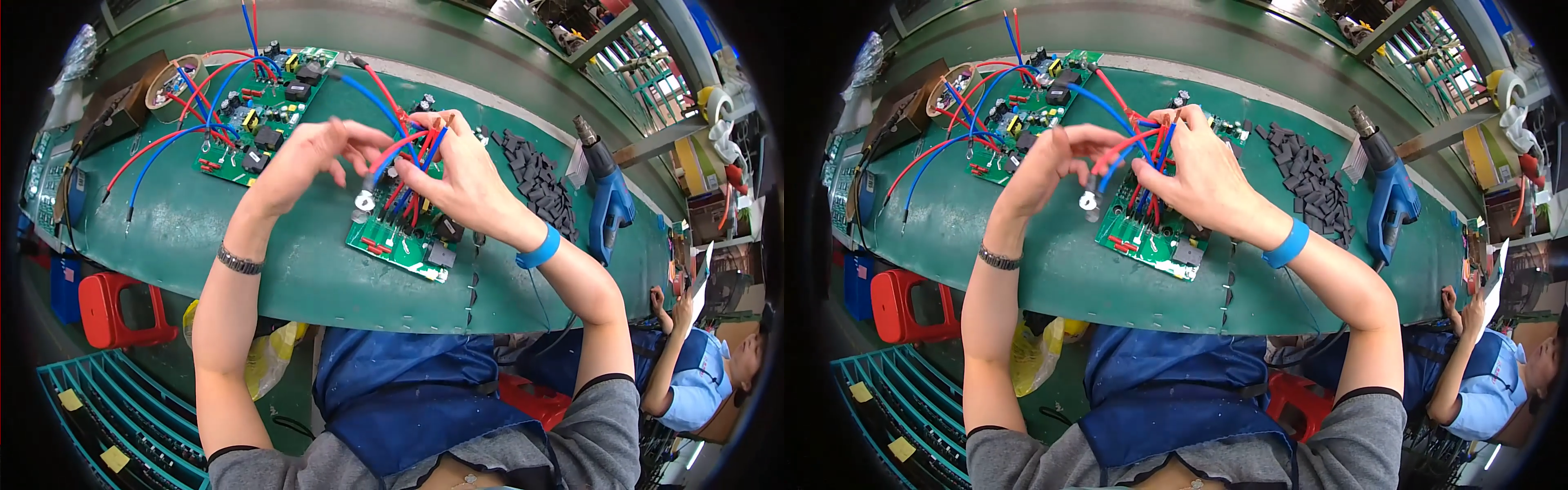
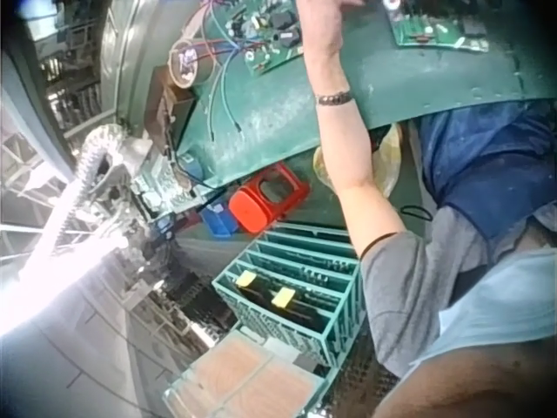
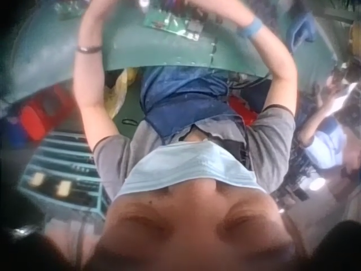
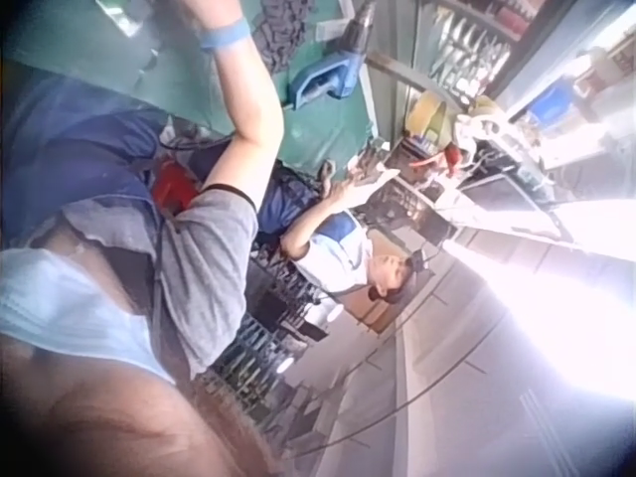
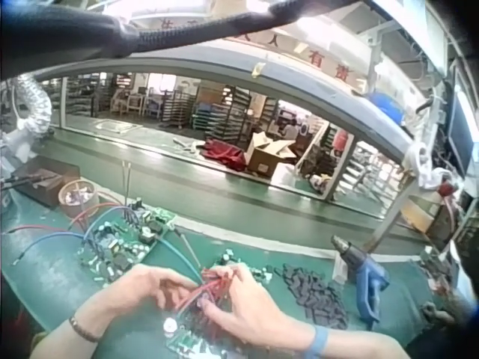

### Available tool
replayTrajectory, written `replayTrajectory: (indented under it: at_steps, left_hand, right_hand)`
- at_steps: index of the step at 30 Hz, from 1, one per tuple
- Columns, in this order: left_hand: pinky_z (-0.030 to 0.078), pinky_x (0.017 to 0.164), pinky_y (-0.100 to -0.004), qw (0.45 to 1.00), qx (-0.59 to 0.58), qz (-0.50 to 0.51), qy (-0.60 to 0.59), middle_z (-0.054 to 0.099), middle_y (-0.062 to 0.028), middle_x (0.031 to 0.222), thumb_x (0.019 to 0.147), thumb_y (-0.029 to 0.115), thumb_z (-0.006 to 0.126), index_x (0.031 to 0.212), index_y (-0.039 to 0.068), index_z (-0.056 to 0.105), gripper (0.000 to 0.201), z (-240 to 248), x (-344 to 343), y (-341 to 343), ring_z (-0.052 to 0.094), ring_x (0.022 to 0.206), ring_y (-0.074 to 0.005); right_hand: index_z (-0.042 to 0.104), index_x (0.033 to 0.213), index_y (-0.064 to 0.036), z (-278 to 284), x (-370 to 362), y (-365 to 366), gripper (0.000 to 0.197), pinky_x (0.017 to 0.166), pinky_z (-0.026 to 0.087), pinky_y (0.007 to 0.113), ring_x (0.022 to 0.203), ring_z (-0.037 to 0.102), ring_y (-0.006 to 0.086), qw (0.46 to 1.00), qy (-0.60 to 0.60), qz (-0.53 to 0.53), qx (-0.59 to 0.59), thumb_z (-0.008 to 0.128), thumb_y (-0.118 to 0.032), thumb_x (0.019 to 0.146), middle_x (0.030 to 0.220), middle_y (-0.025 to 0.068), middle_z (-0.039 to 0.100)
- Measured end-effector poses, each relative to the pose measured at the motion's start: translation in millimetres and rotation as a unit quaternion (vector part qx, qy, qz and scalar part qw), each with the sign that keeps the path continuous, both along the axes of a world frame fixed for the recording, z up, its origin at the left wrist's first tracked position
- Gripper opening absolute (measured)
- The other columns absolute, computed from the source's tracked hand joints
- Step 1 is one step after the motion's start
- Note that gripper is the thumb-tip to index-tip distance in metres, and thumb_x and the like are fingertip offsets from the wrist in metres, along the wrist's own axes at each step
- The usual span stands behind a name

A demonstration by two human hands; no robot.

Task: The person assembles an electronic circuit board by applying heat-shrink tubing to its wiring and securing it with a heat gun.

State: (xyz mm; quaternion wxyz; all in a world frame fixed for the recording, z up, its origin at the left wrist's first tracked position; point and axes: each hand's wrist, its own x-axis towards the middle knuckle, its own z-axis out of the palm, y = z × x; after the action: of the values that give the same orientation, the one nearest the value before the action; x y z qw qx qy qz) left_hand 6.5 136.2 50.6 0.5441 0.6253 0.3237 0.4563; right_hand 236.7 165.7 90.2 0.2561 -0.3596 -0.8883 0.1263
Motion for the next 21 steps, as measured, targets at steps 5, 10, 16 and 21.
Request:
replayTrajectory:
  at_steps: [5, 10, 16, 21]
  left_hand:
    - [0.039, 0.06, -0.0191, 0.992, -0.052, 0.106, -0.053, 0.065, 0.0001, 0.086, 0.098, 0.061, 0.032, 0.108, 0.004, 0.069, 0.069, -5.6, -13.4, 7.2, 0.055, 0.076, -0.0056]
    - [0.038, 0.06, -0.0185, 0.982, -0.103, 0.151, -0.053, 0.063, 0.0017, 0.083, 0.098, 0.058, 0.037, 0.105, 0.005, 0.069, 0.062, -11.8, -13.8, 12.4, 0.054, 0.071, -0.0047]
    - [0.037, 0.059, -0.0179, 0.982, -0.116, 0.146, -0.035, 0.06, 0.0038, 0.082, 0.099, 0.055, 0.038, 0.109, 0.004, 0.066, 0.058, -12.9, -6.1, 18.4, 0.052, 0.07, -0.0039]
    - [0.035, 0.057, -0.0171, 0.981, -0.13, 0.144, -0.001, 0.058, 0.0051, 0.081, 0.101, 0.052, 0.037, 0.11, 0.005, 0.064, 0.055, -17.6, -7.7, 12.0, 0.05, 0.069, -0.0026]
  right_hand:
    - [0.06, 0.11, 0.004, 9.1, 7.5, -9.0, 0.038, 0.069, 0.049, 0.037, 0.081, 0.06, 0.0288, 0.996, 0.045, 0.01, -0.079, 0.066, -0.019, 0.081, 0.094, 0.0178, 0.056]
    - [0.064, 0.107, -0.0003, 36.8, 46.2, -19.3, 0.022, 0.068, 0.051, 0.031, 0.074, 0.064, 0.0219, 0.98, 0.116, -0.013, -0.161, 0.062, -0.011, 0.087, 0.088, 0.0143, 0.066]
    - [0.063, 0.11, -0.0051, 93.8, 133.1, -58.6, 0.02, 0.068, 0.05, 0.025, 0.074, 0.059, 0.008, 0.983, 0.118, -0.06, -0.129, 0.063, -0.013, 0.092, 0.084, 0.0019, 0.064]
    - [0.064, 0.111, -0.0052, 114.1, 204.2, -78.8, 0.021, 0.056, 0.048, 0.022, 0.062, 0.058, 0.0066, 0.977, 0.09, -0.189, 0.032, 0.065, -0.011, 0.091, 0.08, 0.0022, 0.065]
